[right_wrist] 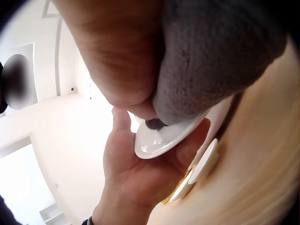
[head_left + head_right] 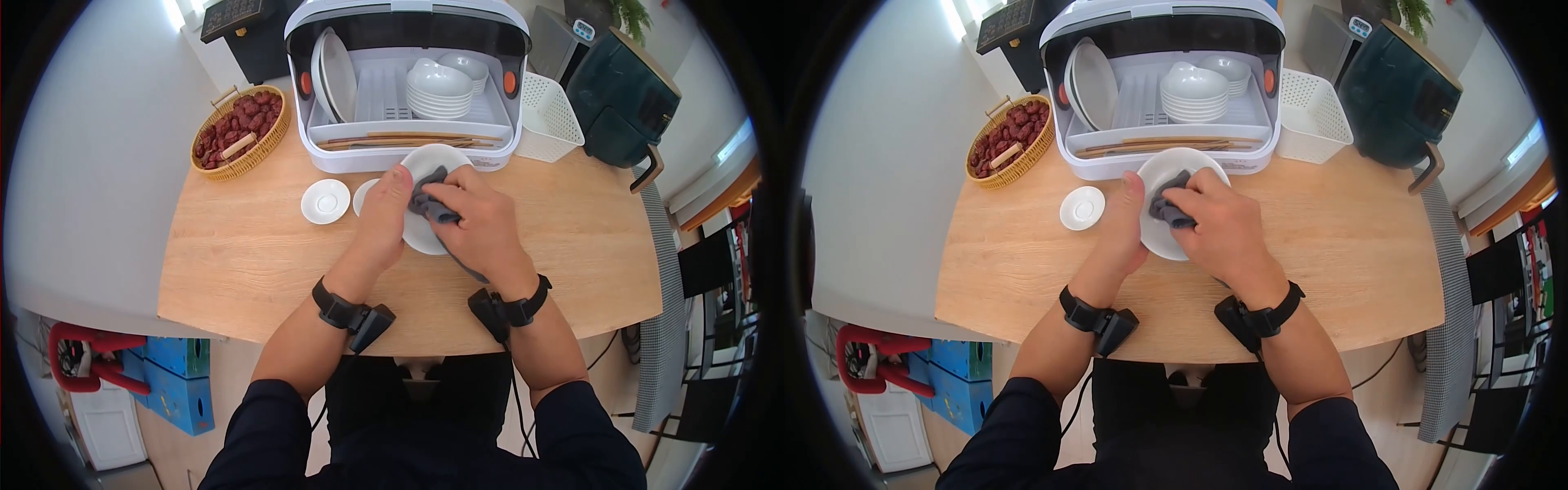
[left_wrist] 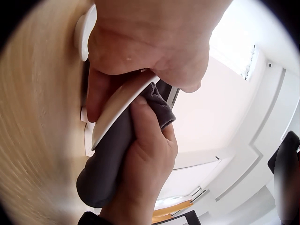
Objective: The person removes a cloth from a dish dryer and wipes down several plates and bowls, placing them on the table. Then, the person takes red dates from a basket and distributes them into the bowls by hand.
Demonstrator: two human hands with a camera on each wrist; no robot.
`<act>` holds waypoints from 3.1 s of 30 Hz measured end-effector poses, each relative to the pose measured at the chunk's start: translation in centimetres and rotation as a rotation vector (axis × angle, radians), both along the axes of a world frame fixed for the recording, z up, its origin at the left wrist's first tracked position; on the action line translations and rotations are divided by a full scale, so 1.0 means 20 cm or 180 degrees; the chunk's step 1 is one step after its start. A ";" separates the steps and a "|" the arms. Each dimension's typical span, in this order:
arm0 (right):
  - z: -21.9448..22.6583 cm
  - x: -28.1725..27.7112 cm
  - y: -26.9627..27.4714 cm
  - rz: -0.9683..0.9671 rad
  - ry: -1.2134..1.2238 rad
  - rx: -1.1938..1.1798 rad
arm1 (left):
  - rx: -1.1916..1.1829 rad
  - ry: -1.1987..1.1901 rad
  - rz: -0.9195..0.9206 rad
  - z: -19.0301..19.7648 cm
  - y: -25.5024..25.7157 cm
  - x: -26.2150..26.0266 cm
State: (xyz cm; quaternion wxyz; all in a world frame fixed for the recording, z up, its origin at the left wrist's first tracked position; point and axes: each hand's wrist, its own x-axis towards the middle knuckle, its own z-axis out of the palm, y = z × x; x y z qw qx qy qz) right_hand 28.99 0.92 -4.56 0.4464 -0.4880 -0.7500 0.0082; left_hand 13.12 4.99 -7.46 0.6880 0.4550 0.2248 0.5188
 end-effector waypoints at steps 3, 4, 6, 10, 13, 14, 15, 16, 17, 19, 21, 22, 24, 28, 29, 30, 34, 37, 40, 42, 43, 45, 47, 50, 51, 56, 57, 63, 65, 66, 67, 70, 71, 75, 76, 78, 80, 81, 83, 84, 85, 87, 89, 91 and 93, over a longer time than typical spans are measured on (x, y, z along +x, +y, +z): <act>-0.01 0.01 0.00 0.0055 -0.0070 -0.0226 | -0.0130 -0.0067 0.0027 0.04 0.01 -0.04; -0.01 0.01 0.00 -0.0093 -0.0088 -0.0271 | -0.0128 -0.0065 0.0023 0.04 0.01 -0.05; -0.01 0.03 0.02 -0.0461 -0.0059 -0.0145 | 0.0037 -0.0029 -0.0094 0.04 0.02 -0.06; 0.01 0.02 0.03 -0.0990 0.0152 0.0259 | -0.0040 0.0117 -0.0344 0.01 -0.02 -0.01; 0.01 0.00 0.03 -0.0305 0.0270 0.0366 | 0.0050 0.0310 -0.0520 -0.06 -0.02 0.02; 0.02 -0.01 0.03 -0.0303 0.0268 0.0362 | -0.0008 0.0264 -0.0412 -0.08 -0.01 0.02; 0.02 -0.02 0.01 0.0063 0.0216 0.0174 | -0.0067 0.0219 -0.0306 -0.10 -0.01 0.02; 0.02 -0.03 0.00 0.0428 0.0165 -0.0014 | -0.0071 0.0221 -0.0305 -0.09 -0.01 0.01; 0.01 -0.03 0.00 0.0617 0.0188 -0.0081 | -0.0195 0.0001 -0.0318 -0.07 0.00 0.00; 0.02 -0.01 -0.02 0.0726 -0.0026 -0.0273 | -0.0352 -0.0322 -0.0349 0.00 0.01 -0.04; 0.02 0.01 -0.02 0.0835 -0.0247 -0.0466 | -0.0289 -0.0229 -0.0044 0.03 0.02 -0.04; 0.00 0.01 -0.02 0.0672 -0.0368 -0.0466 | -0.0226 -0.0128 0.0257 0.04 0.02 -0.05; 0.00 0.02 -0.02 0.0503 -0.0482 -0.0454 | -0.0194 -0.0190 0.0486 0.05 0.06 -0.07; 0.04 0.07 0.03 -0.0598 0.0082 -0.0086 | -0.0196 -0.0292 0.0686 0.07 0.07 -0.11; 0.05 0.07 0.04 -0.0810 0.0610 -0.0105 | -0.0198 -0.0297 0.0686 0.07 0.07 -0.12; 0.05 0.08 0.05 -0.0807 0.0606 -0.0104 | -0.0290 -0.0416 0.0457 0.08 0.07 -0.12; 0.10 0.11 0.03 0.0464 0.3352 -0.1507 | -0.0798 -0.0462 -0.0116 0.07 0.06 -0.09; 0.11 0.09 0.00 0.1180 0.4040 -0.1667 | -0.1000 -0.0237 -0.0166 0.01 0.07 -0.06; 0.09 0.05 -0.04 0.1431 0.3652 -0.1334 | -0.0812 -0.0309 -0.0054 -0.05 0.07 0.00; 0.09 0.00 -0.06 0.1638 0.2171 -0.0641 | -0.0675 -0.0142 0.0226 -0.09 0.07 0.02; 0.08 -0.02 -0.07 0.1708 0.1429 -0.0297 | -0.0674 -0.0140 0.0227 -0.13 0.06 -0.01; 0.07 -0.09 -0.12 0.1573 0.0908 0.0034 | 0.0080 -0.0481 -0.0561 -0.19 0.00 -0.08; 0.07 -0.13 -0.12 0.1349 0.0448 0.0639 | -0.0039 -0.0587 -0.0473 -0.09 -0.03 -0.06; 0.10 -0.12 -0.13 0.0718 0.0703 0.0819 | 0.0288 -0.0123 -0.0341 -0.05 -0.04 0.02; 0.10 -0.10 -0.13 0.0588 0.0878 0.0778 | -0.0259 -0.0177 -0.0182 0.01 -0.09 0.05; 0.15 -0.04 -0.09 0.0315 0.2207 -0.0736 | -0.0204 -0.0942 -0.1543 -0.08 0.00 -0.08; 0.13 -0.03 -0.07 0.0408 0.2523 -0.1173 | -0.0200 -0.1705 -0.2245 -0.10 0.02 -0.09; 0.03 -0.12 -0.06 0.0556 0.2150 -0.1422 | 0.1986 0.1271 0.0542 -0.04 -0.07 -0.05; 0.01 -0.14 -0.06 0.0624 0.2035 -0.1337 | 0.1082 0.0318 0.0070 0.03 -0.09 -0.05; 0.01 -0.15 -0.06 0.0628 0.2040 -0.1341 | 0.0171 -0.0647 -0.0400 0.04 -0.09 -0.05; 0.02 -0.15 -0.08 0.0695 0.2055 -0.1413 | 0.0169 -0.0647 -0.0394 0.04 -0.08 -0.05; 0.00 -0.18 -0.10 0.0971 0.2093 -0.1497 | 0.0437 -0.0497 -0.0147 0.03 -0.04 -0.09; -0.02 -0.19 -0.10 0.1159 0.2124 -0.1488 | 0.0078 -0.1086 -0.0212 0.03 -0.03 -0.10; -0.05 -0.22 -0.11 0.1395 0.0717 -0.0261 | -0.0308 -0.1674 -0.0325 -0.14 0.05 -0.18; -0.03 -0.22 -0.12 0.1402 0.0711 -0.0259 | -0.0239 -0.1703 -0.0595 -0.13 0.06 -0.19; 0.01 -0.20 -0.14 0.1366 0.0498 0.0105 | -0.0104 -0.1311 -0.0396 -0.14 0.04 -0.16; 0.06 -0.16 -0.15 0.1255 0.0591 0.0317 | 0.0964 0.0689 0.0289 -0.15 0.04 -0.12; 0.07 -0.14 -0.15 0.1152 0.0700 0.0533 | 0.0017 -0.0632 -0.0163 -0.23 0.06 -0.07; 0.05 -0.09 -0.14 0.0985 0.1304 0.0172 | 0.0030 0.0417 0.0294 -0.07 0.03 -0.01; 0.05 -0.07 -0.14 0.0830 0.1907 -0.0187 | 0.0038 0.0718 0.0616 -0.07 0.01 0.05; 0.06 -0.06 -0.12 0.0800 0.1908 -0.0198 | 0.0022 0.0717 0.0589 -0.04 -0.01 0.05; 0.11 -0.02 -0.07 0.1023 0.3810 -0.1868 | 0.0345 0.1232 0.0886 0.00 -0.02 0.03; 0.11 -0.01 -0.03 0.1119 0.4319 -0.2466 | 0.0435 0.1318 0.1155 0.02 -0.02 0.02; 0.09 -0.04 -0.03 0.1142 0.4397 -0.2840 | 0.0504 0.1393 0.1453 0.02 0.00 -0.02; 0.02 -0.04 -0.01 0.1111 0.4194 -0.2935 | 0.0542 0.1336 0.2040 0.01 0.06 -0.07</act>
